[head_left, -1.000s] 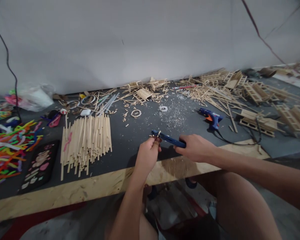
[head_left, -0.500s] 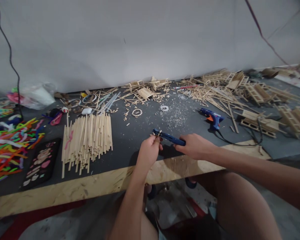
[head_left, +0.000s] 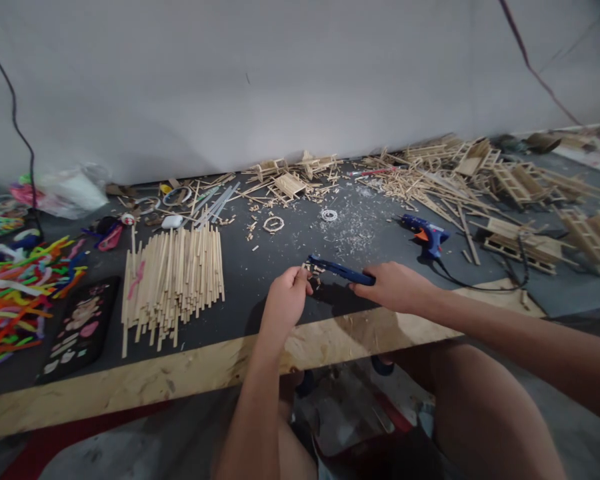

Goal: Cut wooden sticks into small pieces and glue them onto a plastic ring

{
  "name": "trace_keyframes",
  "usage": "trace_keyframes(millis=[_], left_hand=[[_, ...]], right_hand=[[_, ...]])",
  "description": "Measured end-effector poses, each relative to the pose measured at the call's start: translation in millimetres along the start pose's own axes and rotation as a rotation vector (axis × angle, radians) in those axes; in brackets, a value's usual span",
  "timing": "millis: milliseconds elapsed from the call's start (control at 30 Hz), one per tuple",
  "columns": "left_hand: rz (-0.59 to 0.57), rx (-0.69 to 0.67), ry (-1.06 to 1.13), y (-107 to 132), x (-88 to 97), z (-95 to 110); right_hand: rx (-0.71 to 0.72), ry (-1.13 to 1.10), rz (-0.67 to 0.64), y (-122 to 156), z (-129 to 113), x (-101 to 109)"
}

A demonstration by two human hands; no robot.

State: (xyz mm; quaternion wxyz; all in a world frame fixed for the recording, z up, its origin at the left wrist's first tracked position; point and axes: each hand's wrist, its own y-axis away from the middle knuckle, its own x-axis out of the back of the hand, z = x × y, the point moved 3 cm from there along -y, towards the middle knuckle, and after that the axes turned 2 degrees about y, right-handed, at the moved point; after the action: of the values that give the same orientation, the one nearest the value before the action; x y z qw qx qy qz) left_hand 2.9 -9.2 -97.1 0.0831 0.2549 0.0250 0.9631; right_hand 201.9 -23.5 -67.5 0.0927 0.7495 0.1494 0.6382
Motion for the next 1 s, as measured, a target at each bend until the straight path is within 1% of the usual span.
trace_keyframes(millis=[100,200,267,367,433,533,633,767,833,900,1000], left_hand=[[0.061,0.011,-0.066,-1,9.7,3],[0.116,-0.006,-0.171,-3,15.2,4],[0.136,-0.027,-0.253,-6,15.4,4],[0.129,-0.086,-0.334,-11,12.3,5],[0.119,-0.11,-0.372,-16,11.2,4],[0.133,-0.088,-0.425,-22,13.8,2],[0.14,-0.066,-0.479,-27,17.3,-1],[0.059,-0.094,-0.539,-33,14.3,-1],[0.036,-0.097,-0.522,-36,12.5,1],[0.05,-0.079,-0.477,-36,13.0,5],[0.068,0.013,-0.437,-29,15.5,14]], right_hand=[[-0.005,-0.073,0.018,-2,1,10],[-0.032,-0.205,0.04,-5,4,21],[-0.068,-0.304,0.042,-7,5,27],[-0.104,-0.433,0.037,-11,6,32],[-0.109,-0.51,0.046,-15,5,32],[-0.122,-0.649,0.04,-21,6,28],[-0.117,-0.842,0.016,-29,6,21],[-0.113,-1.043,0.02,-37,6,19],[-0.107,-1.109,0.021,-38,7,20],[-0.101,-1.155,0.024,-38,9,21],[-0.126,-1.192,0.029,-36,15,21]])
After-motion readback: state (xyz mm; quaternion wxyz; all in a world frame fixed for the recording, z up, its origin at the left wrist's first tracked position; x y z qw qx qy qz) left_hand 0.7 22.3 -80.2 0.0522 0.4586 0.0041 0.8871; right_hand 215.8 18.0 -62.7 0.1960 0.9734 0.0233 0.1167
